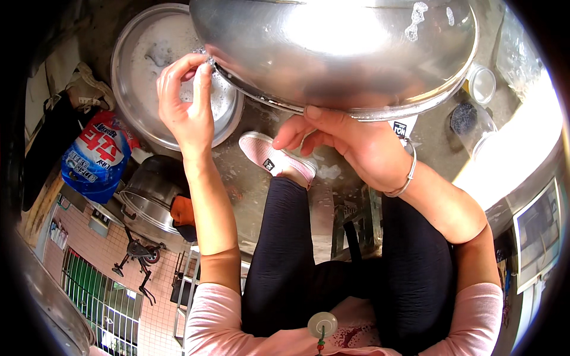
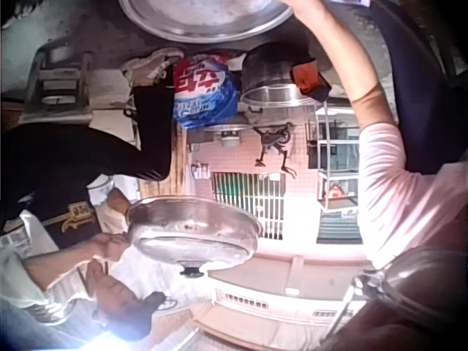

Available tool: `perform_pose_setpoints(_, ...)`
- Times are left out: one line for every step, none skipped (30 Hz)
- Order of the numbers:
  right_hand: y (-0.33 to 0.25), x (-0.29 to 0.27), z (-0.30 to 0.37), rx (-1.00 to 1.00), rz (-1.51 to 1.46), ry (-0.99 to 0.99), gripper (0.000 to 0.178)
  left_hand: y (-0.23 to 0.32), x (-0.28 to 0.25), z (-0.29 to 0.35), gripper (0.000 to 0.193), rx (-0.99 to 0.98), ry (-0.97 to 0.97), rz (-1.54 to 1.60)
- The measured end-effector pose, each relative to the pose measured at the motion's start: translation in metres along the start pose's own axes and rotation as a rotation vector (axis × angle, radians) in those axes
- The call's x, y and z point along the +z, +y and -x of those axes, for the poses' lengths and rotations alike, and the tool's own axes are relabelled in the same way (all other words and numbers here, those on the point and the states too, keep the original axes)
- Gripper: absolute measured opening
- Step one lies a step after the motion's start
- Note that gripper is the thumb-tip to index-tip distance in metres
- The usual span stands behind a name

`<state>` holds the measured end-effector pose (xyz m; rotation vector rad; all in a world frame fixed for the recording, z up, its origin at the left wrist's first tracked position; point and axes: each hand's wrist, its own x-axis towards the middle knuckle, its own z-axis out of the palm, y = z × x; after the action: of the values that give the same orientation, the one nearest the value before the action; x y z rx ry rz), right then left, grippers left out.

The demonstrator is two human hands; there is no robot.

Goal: The person scrubs a large metal lid with a steel wool pad over a basin of soapy water, then uses a small metal tool to scrape residue from the rim of the lid.

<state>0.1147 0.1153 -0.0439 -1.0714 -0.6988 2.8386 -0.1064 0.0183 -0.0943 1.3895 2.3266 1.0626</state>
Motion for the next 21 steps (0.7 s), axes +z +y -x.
perform_pose_setpoints(0.001,-0.001,0.0,0.001,0.0,0.0,0.032,-0.002,0.0,-0.001,0.012,-0.033,-0.02,0.046)
perform_pose_setpoints(0.001,-0.002,0.0,-0.004,-0.006,0.002,0.032,-0.005,0.001,-0.001,0.012,-0.033,-0.019,0.046)
perform_pose_setpoints(0.002,-0.002,0.0,-0.01,-0.011,0.004,0.031,-0.008,0.003,-0.001,0.012,-0.124,-0.029,0.154)
perform_pose_setpoints(0.002,-0.002,0.0,-0.01,-0.009,0.003,0.031,-0.009,0.003,-0.001,0.011,-0.214,-0.039,0.262)
perform_pose_setpoints(0.002,-0.002,-0.001,-0.001,-0.02,0.008,0.031,-0.007,0.007,-0.003,0.014,-0.346,-0.052,0.453)
perform_pose_setpoints(0.002,-0.002,-0.001,0.008,-0.029,0.014,0.031,-0.005,0.009,-0.006,0.014,-0.345,-0.049,0.458)
perform_pose_setpoints(0.0,-0.002,-0.001,0.006,-0.023,0.015,0.031,-0.002,0.009,-0.009,0.016,-0.537,-0.053,0.626)
perform_pose_setpoints(-0.002,-0.002,-0.002,0.004,-0.011,0.012,0.03,-0.001,0.011,-0.014,0.018,-0.721,-0.056,0.795)
perform_pose_setpoints(-0.004,-0.001,-0.003,0.002,0.003,0.01,0.029,-0.002,0.012,-0.019,0.02,-0.755,-0.058,0.902)
perform_pose_setpoints(-0.004,0.001,-0.003,-0.009,0.014,0.009,0.029,-0.003,0.01,-0.019,0.02,-0.742,-0.054,0.91)
perform_pose_setpoints(-0.003,0.0,-0.002,0.014,-0.021,0.02,0.028,-0.003,0.01,-0.019,0.019,-0.81,-0.085,0.874)
perform_pose_setpoints(-0.001,-0.001,-0.002,0.036,-0.056,0.031,0.026,-0.003,0.011,-0.02,0.019,-0.877,-0.117,0.838)
perform_pose_setpoints(-0.002,-0.002,-0.004,0.033,-0.074,0.034,0.025,-0.005,0.013,-0.024,0.014,-0.89,-0.134,0.822)
perform_pose_setpoints(-0.002,-0.001,-0.004,0.029,-0.065,0.035,0.025,-0.006,0.008,-0.025,0.014,-0.931,-0.194,0.818)
perform_pose_setpoints(-0.002,-0.001,-0.005,0.024,-0.059,0.037,0.025,-0.008,0.007,-0.028,0.014,-0.943,-0.238,0.871)
perform_pose_setpoints(-0.002,-0.002,-0.005,0.021,-0.053,0.04,0.025,-0.009,0.008,-0.029,0.016,-0.955,-0.283,0.923)
perform_pose_setpoints(-0.002,-0.002,-0.004,0.004,-0.043,0.046,0.026,-0.007,0.009,-0.029,0.016,-0.961,-0.281,0.924)
perform_pose_setpoints(-0.002,-0.002,-0.003,0.011,-0.045,0.047,0.026,-0.004,0.013,-0.029,0.016,-0.954,-0.274,0.978)
perform_pose_setpoints(-0.002,-0.003,-0.002,-0.009,-0.058,0.058,0.026,-0.001,0.016,-0.028,0.017,-0.947,-0.267,1.032)
perform_pose_setpoints(-0.002,-0.003,-0.002,-0.03,-0.073,0.065,0.027,0.002,0.015,-0.027,0.017,-0.953,-0.264,1.027)
perform_pose_setpoints(-0.001,-0.002,-0.001,-0.029,-0.057,0.093,0.028,0.006,0.015,-0.025,0.017,-0.985,-0.239,1.072)
